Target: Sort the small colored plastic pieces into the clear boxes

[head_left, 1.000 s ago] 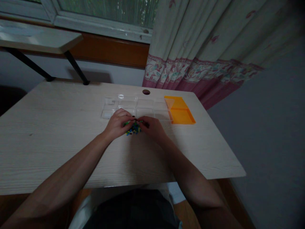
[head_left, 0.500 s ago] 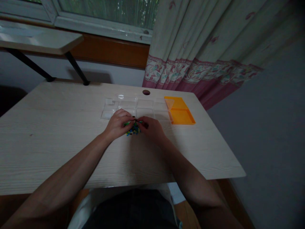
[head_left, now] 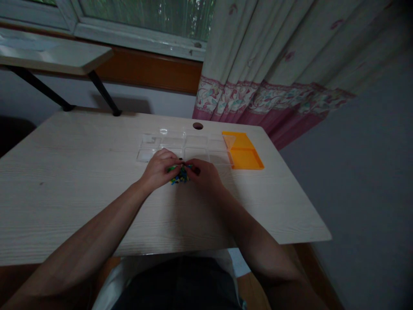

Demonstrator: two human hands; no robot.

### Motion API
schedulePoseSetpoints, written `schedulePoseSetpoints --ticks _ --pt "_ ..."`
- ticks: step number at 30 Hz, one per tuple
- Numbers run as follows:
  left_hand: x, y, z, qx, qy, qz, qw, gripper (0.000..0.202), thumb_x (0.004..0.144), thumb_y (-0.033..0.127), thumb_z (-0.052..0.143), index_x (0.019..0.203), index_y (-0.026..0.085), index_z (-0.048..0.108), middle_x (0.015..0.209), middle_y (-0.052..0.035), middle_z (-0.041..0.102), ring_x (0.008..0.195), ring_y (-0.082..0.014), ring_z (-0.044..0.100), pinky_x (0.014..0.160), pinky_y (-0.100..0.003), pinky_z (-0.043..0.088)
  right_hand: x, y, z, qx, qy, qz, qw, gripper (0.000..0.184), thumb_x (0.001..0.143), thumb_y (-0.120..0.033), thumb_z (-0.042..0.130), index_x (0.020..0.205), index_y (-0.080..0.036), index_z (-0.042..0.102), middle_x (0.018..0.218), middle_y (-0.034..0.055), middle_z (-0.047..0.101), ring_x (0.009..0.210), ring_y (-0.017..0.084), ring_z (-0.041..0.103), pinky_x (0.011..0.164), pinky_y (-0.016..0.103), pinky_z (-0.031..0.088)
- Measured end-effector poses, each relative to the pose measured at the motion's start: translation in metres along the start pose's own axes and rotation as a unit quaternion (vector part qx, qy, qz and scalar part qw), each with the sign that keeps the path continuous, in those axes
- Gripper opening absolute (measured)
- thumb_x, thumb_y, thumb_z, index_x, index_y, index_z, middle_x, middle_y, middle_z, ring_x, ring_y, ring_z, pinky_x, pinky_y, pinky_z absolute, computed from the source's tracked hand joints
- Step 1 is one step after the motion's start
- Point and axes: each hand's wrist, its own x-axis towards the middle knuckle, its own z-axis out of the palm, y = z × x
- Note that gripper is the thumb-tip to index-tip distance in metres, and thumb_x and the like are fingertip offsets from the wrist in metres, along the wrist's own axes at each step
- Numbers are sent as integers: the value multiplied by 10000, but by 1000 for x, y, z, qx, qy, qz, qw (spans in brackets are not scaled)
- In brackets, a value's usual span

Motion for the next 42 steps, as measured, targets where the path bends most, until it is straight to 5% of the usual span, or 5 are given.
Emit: schedulePoseSetpoints --ticks 35,42 --pt "1 -1 0 -16 52 -55 997 177 898 358 627 845 211 711 834 -41 695 839 -193 605 801 -373 477 1 1 -1 -2 10 4 1000 273 897 -246 553 1113 -228 718 950 36 748 778 159 641 709 253 461" --pt "0 -12 -3 87 170 -131 973 141 856 361 681 839 230 729 920 -39 654 968 -230 549 911 -435 422 0 2 -2 9 53 48 997 271 893 -267 555 1099 -231 727 911 33 746 731 152 629 701 258 464"
